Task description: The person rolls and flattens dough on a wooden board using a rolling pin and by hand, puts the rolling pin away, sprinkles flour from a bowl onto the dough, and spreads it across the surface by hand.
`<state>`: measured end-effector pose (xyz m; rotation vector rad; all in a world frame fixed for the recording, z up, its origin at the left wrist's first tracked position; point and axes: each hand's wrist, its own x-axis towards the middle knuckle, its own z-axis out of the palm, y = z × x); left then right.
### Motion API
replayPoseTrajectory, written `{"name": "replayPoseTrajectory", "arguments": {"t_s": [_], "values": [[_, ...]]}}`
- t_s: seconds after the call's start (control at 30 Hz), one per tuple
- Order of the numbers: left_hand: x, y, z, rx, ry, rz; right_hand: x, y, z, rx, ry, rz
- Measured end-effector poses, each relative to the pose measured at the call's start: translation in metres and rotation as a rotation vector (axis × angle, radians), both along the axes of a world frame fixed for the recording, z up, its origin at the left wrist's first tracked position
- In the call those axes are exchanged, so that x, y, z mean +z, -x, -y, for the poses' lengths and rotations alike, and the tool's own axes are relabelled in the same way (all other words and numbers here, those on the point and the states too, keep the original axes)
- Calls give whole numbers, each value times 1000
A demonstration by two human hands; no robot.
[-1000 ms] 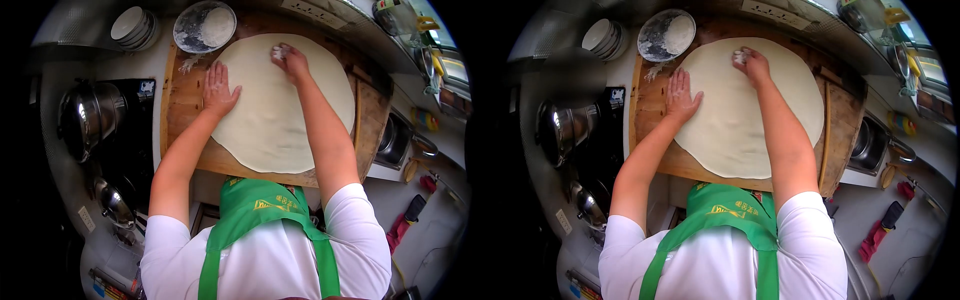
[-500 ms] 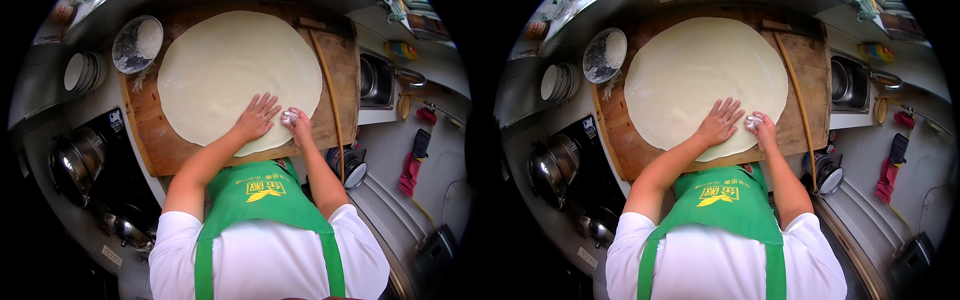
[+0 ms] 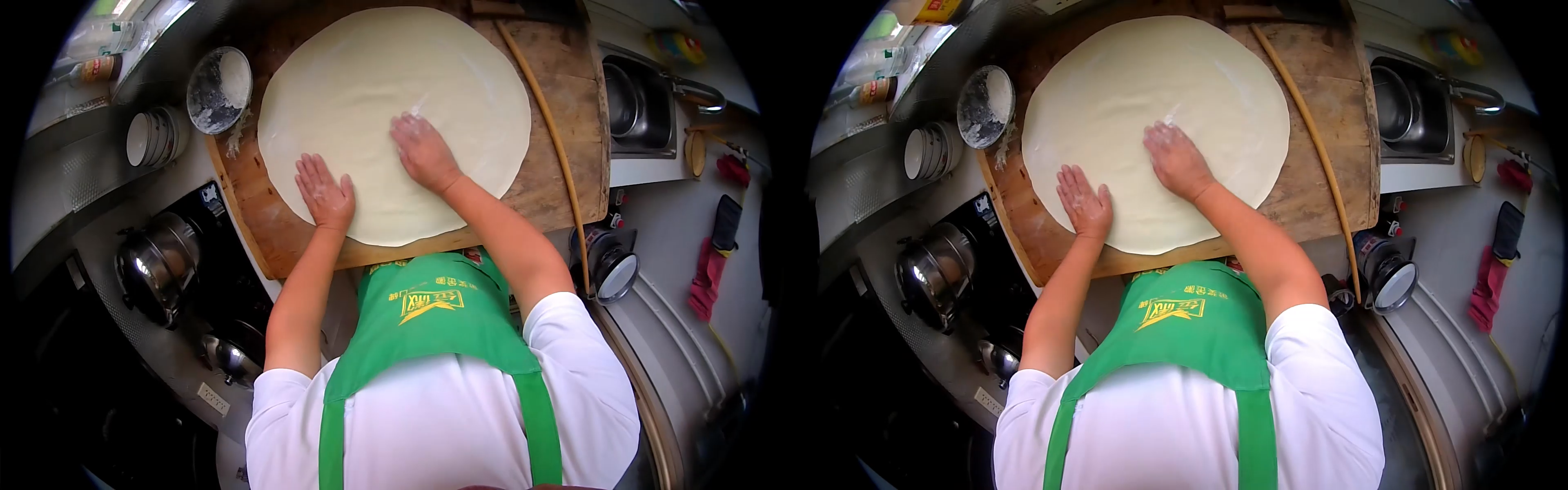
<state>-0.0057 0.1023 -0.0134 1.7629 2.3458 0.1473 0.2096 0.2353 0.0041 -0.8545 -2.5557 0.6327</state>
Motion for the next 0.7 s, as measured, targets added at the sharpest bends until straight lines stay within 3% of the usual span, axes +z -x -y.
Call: {"name": "replayPoseTrajectory", "arguments": {"t_s": [0.1, 0.23, 0.3, 0.37, 0.4, 0.47, 0.53, 0.6, 0.7], "values": [[5, -57, 19, -429, 102, 53, -1, -58, 52, 145, 76, 131], [16, -67, -30, -735, 32, 142, -5, -110, 18, -217, 73, 298], [18, -35, -73, -603, 34, 150, -5, -85, -26, -339, 8, 293], [12, 10, -107, -263, -48, 11, -4, -22, -64, -384, 0, 274], [14, 34, -115, -73, -65, -32, -1, 15, -72, -303, -19, 362], [4, 73, -110, 203, -126, -70, 0, 80, -65, 60, 33, 244], [-5, 92, -89, 273, -94, -70, -11, 123, -57, 310, -110, 183], [-9, 99, -80, 365, -106, -94, -19, 152, -83, 320, -163, 152], [-13, 90, -105, 580, -137, -152, 1, 157, -152, 18, -121, 202]]}}
